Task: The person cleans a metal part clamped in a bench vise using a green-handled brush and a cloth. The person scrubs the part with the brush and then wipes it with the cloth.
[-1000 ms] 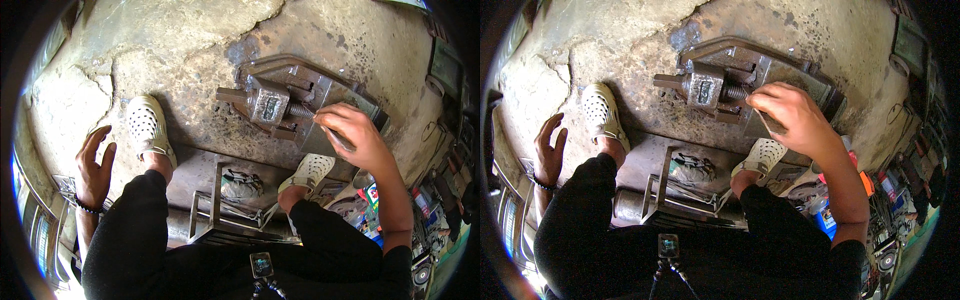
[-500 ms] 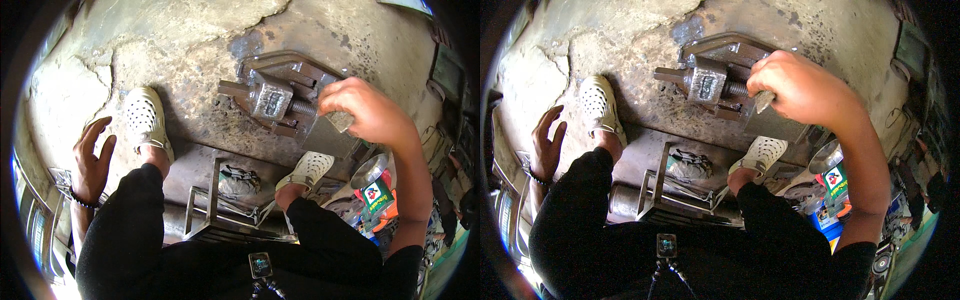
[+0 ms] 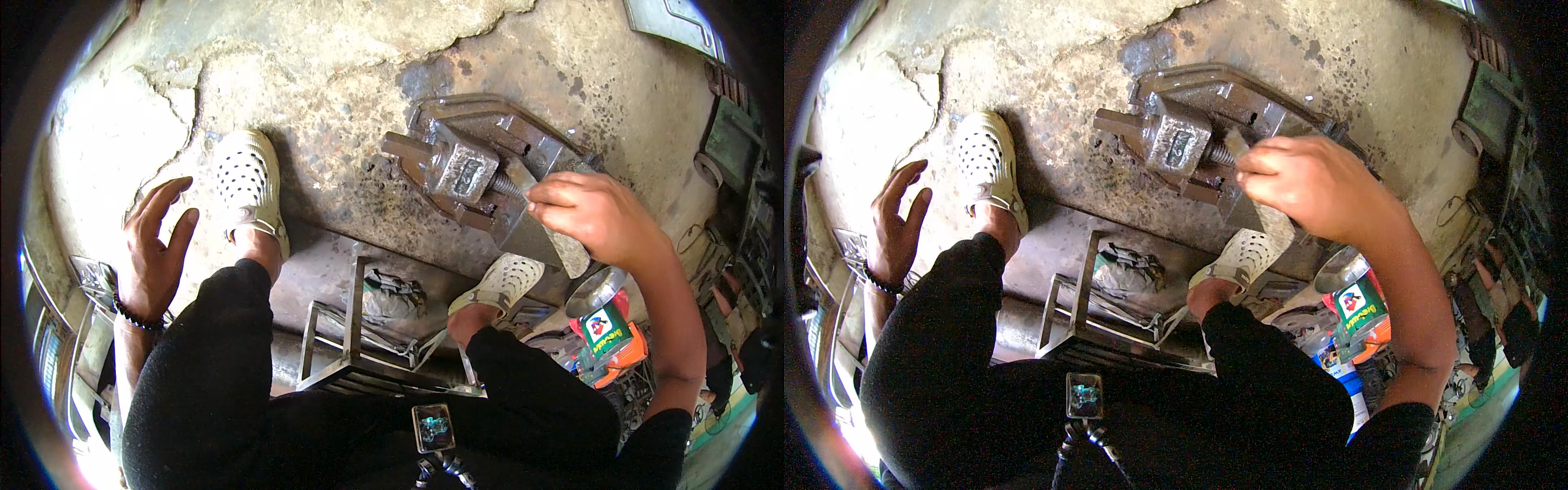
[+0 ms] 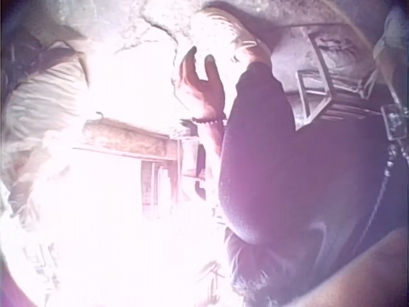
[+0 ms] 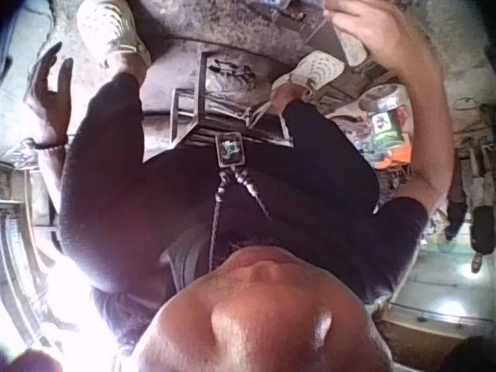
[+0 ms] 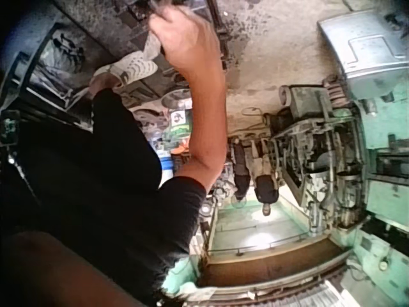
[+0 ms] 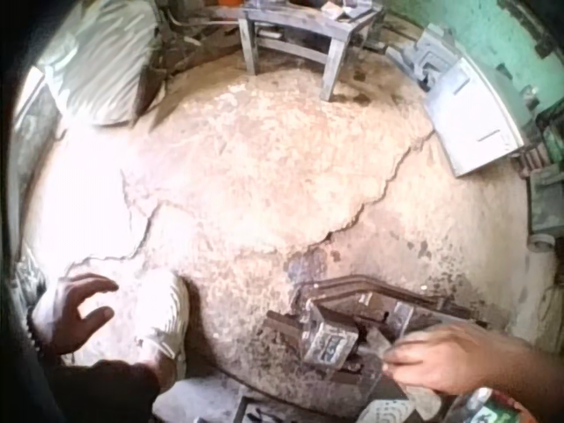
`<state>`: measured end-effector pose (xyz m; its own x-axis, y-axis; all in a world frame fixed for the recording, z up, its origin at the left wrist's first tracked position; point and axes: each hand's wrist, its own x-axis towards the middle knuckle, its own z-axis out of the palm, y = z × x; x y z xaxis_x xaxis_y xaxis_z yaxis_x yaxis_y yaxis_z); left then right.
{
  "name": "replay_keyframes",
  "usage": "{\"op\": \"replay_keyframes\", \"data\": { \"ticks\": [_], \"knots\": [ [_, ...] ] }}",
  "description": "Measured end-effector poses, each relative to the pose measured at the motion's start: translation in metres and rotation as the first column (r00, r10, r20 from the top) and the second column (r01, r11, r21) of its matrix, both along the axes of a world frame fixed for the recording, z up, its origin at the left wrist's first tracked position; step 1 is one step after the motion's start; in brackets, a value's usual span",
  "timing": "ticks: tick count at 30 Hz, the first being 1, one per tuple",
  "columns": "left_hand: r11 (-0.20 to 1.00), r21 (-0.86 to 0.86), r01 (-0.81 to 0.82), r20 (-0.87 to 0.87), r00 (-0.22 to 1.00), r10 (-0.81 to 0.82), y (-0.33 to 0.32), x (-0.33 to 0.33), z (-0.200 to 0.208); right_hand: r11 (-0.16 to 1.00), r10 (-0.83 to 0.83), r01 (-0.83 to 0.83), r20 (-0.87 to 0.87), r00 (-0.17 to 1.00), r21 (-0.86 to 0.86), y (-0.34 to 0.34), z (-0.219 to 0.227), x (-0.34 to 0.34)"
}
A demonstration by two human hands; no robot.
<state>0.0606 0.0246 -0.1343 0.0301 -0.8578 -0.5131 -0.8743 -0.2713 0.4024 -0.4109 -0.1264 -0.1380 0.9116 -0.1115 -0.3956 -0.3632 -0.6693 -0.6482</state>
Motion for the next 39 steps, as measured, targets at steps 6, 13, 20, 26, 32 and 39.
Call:
{"op": "replay_keyframes", "data": {
  "ticks": [6, 13, 20, 26, 32, 39],
  "knots": [
    [1.000, -0.019, 0.015, 0.033, 0.999, -0.015, 0.000, -0.002, 0.001, 0.951, -0.294, 0.296, -0.031, 0.955, 0.094, 0.017, 0.022, -0.023],
    [0.998, 0.048, 0.050, 0.054, 0.997, -0.052, -0.002, -0.004, 0.000, 0.871, -0.465, 0.452, 0.022, 0.885, 0.190, 0.013, 0.005, -0.024],
    [0.997, 0.012, 0.074, 0.044, 0.996, -0.074, -0.002, -0.003, -0.001, 0.894, -0.366, 0.332, 0.063, 0.929, 0.301, -0.017, -0.035, -0.020],
    [1.000, 0.028, 0.012, 0.016, 1.000, -0.012, 0.000, -0.001, 0.000, 0.801, -0.551, 0.540, -0.035, 0.834, 0.258, -0.023, -0.031, -0.006],
    [0.998, 0.026, 0.051, 0.045, 0.998, -0.052, 0.002, 0.001, -0.001, 0.584, -0.711, 0.690, -0.141, 0.689, 0.427, 0.009, -0.041, -0.020],
    [0.998, 0.028, 0.051, 0.011, 0.999, -0.052, 0.003, 0.001, -0.002, 0.851, -0.483, 0.450, 0.069, 0.873, 0.269, 0.020, -0.041, -0.023]
  ]
}}
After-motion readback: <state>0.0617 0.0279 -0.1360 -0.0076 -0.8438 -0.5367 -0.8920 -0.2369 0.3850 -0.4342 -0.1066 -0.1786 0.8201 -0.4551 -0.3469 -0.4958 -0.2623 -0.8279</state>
